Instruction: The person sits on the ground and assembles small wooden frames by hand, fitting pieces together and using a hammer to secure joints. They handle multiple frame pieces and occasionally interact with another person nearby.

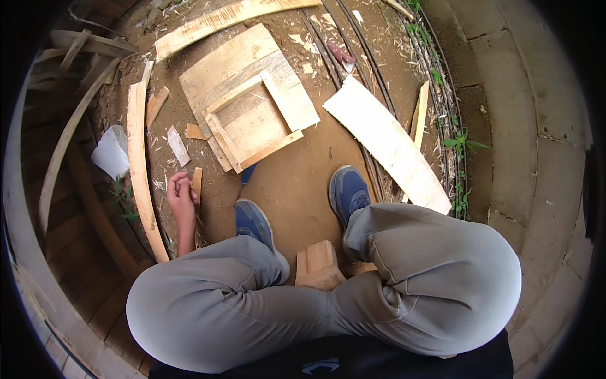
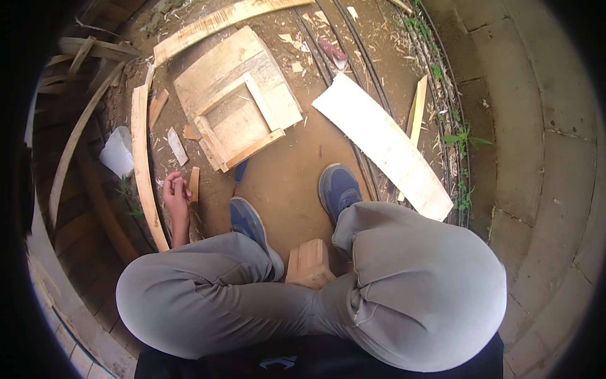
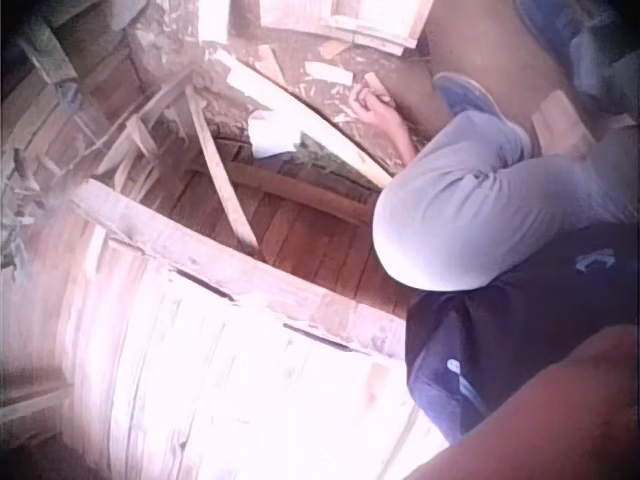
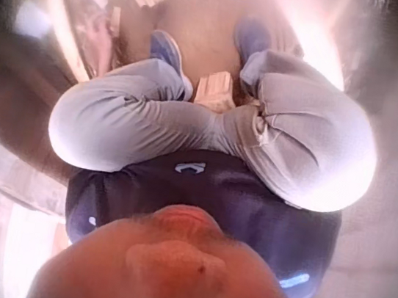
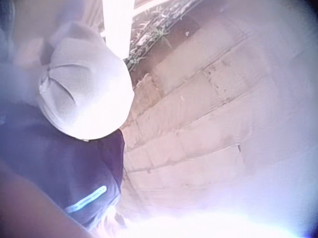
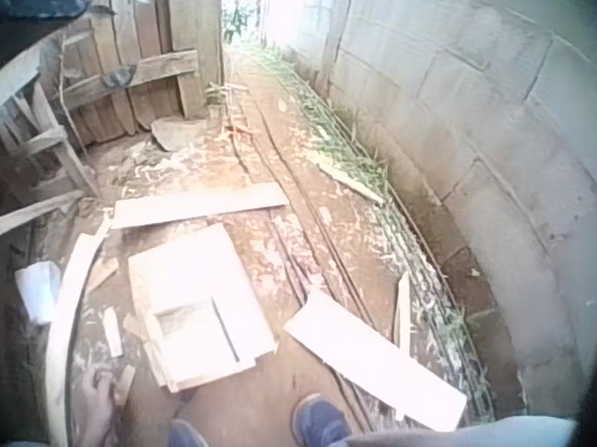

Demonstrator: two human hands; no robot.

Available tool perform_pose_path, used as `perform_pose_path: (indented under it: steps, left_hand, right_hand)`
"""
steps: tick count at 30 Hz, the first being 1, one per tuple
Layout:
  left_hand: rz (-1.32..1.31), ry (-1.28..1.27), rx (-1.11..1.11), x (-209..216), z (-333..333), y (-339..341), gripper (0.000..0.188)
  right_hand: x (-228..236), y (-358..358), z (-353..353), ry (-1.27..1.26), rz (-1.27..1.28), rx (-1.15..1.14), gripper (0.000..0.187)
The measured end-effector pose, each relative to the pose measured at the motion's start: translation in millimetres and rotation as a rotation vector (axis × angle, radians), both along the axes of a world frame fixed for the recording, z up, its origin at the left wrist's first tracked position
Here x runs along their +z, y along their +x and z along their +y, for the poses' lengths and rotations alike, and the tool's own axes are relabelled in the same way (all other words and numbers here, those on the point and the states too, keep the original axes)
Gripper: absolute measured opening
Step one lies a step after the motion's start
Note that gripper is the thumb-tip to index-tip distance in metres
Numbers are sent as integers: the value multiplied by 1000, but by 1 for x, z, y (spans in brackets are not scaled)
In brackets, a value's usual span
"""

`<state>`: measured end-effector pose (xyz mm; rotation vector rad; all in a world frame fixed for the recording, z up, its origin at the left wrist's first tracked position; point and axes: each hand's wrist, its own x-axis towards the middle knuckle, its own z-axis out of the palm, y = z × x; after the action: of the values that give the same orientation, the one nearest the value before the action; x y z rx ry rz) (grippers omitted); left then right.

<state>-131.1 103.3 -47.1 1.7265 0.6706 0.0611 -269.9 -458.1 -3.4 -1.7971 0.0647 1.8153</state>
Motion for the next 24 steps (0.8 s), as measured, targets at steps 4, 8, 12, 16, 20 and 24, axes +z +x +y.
perform_pose_path:
  steps: [4, 8, 12, 16, 20, 24]
  left_hand:
    - [-103, 59, 188, -5, -1, 15, 14]
    - [-250, 194, 294, 1, 0, 46, 14]
    - [-316, 223, 335, 5, 1, 60, 13]
    - [-291, 227, 254, -5, -16, 77, 12]
    - [-238, 299, 190, -20, -12, 72, 15]
    - [-187, 316, 174, -7, -7, 76, 19]
  right_hand:
    - [-8, -18, 82, 225, 48, 22, 34]
    - [-21, -20, 134, 308, 80, -1, 36]
    - [-39, -13, 152, 313, 96, -18, 38]
    - [-39, -7, 155, 320, 100, -68, 41]
    - [-18, -16, 151, 365, 115, -38, 43]
    - [34, -19, 144, 387, 150, 12, 45]
